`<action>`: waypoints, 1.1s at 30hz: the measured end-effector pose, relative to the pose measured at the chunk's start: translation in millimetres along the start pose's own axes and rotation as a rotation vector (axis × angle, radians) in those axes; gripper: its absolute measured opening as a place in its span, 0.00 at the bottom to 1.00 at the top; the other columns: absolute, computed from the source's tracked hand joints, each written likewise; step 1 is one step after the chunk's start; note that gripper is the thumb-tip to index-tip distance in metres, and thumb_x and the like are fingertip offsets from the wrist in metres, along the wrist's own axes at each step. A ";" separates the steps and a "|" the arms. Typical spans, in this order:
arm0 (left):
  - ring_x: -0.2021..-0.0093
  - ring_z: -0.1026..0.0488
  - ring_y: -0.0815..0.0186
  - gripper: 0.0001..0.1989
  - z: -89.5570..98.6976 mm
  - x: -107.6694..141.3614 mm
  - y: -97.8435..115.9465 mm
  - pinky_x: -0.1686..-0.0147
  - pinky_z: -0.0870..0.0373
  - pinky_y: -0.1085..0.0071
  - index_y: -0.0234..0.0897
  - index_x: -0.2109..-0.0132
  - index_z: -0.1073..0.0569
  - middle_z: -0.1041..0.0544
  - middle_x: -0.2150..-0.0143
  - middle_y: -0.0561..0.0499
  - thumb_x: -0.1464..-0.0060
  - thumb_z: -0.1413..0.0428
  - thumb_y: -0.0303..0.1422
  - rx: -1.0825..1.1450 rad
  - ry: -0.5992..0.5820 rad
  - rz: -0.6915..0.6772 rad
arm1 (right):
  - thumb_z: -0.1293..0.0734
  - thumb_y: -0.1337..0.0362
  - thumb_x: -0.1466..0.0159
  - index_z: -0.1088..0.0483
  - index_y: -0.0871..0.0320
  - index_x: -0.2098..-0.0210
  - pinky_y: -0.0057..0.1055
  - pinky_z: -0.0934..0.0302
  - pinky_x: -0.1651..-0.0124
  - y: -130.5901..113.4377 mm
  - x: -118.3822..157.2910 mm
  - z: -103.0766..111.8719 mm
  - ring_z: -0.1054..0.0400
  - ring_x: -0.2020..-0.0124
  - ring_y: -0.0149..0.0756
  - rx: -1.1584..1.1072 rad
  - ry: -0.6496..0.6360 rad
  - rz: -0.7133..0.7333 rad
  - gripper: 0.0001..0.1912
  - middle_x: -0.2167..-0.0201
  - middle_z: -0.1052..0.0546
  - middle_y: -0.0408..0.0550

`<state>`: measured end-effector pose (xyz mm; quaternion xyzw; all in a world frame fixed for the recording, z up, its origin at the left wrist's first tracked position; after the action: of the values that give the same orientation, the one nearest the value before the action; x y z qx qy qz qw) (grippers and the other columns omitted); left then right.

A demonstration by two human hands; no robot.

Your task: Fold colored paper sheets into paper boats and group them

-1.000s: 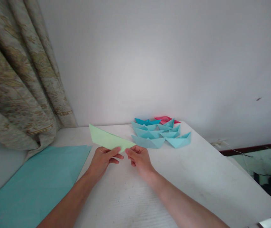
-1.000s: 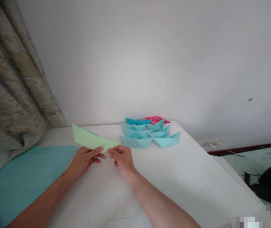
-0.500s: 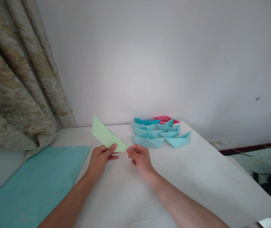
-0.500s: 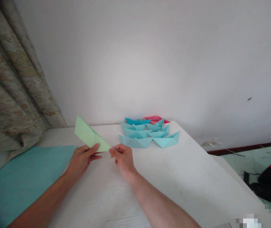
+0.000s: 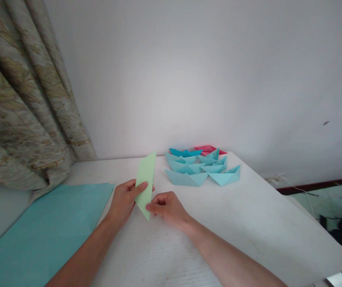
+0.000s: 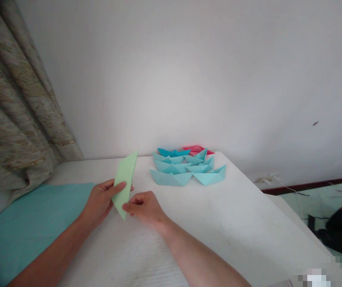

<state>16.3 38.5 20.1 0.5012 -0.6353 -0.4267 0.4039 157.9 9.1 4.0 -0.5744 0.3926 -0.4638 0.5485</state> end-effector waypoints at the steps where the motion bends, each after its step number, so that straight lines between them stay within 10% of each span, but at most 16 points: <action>1: 0.75 0.26 0.65 0.14 0.6 -0.2 -1.5 0.74 0.31 0.72 0.30 0.67 0.24 0.21 0.73 0.46 0.57 0.36 0.38 -0.046 -0.023 -0.005 | 0.31 0.60 0.49 0.33 0.61 0.84 0.26 0.59 0.79 -1.1 -0.4 1.0 0.50 0.84 0.23 0.003 0.016 0.016 0.13 0.87 0.36 0.38; 15: 0.78 0.33 0.68 0.15 -1.8 0.3 -4.4 0.78 0.41 0.75 0.30 0.68 0.24 0.24 0.75 0.50 0.55 0.40 0.41 -0.303 -0.307 -0.019 | 0.28 0.58 0.53 0.35 0.59 0.84 0.27 0.61 0.81 -2.5 -5.9 12.8 0.52 0.86 0.23 -0.183 0.245 -0.017 0.14 0.88 0.39 0.36; 33: 0.84 0.38 0.71 0.16 -2.1 4.3 -0.5 0.83 0.45 0.76 0.32 0.75 0.26 0.27 0.81 0.51 0.56 0.40 0.44 -0.335 -0.262 0.014 | 0.27 0.58 0.55 0.36 0.59 0.88 0.28 0.65 0.80 -6.7 0.1 7.0 0.54 0.87 0.22 -0.174 0.155 -0.082 0.17 0.91 0.40 0.37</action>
<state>17.6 33.9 20.6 0.3626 -0.6060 -0.5852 0.3985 164.3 11.5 10.9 -0.5979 0.4487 -0.4932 0.4449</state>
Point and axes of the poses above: each hand's wrist, its own x-axis away from the middle knuckle, its own z-axis out of the back of the hand, y = z × x, the point moved 2 cm from there along -x, towards the middle knuckle
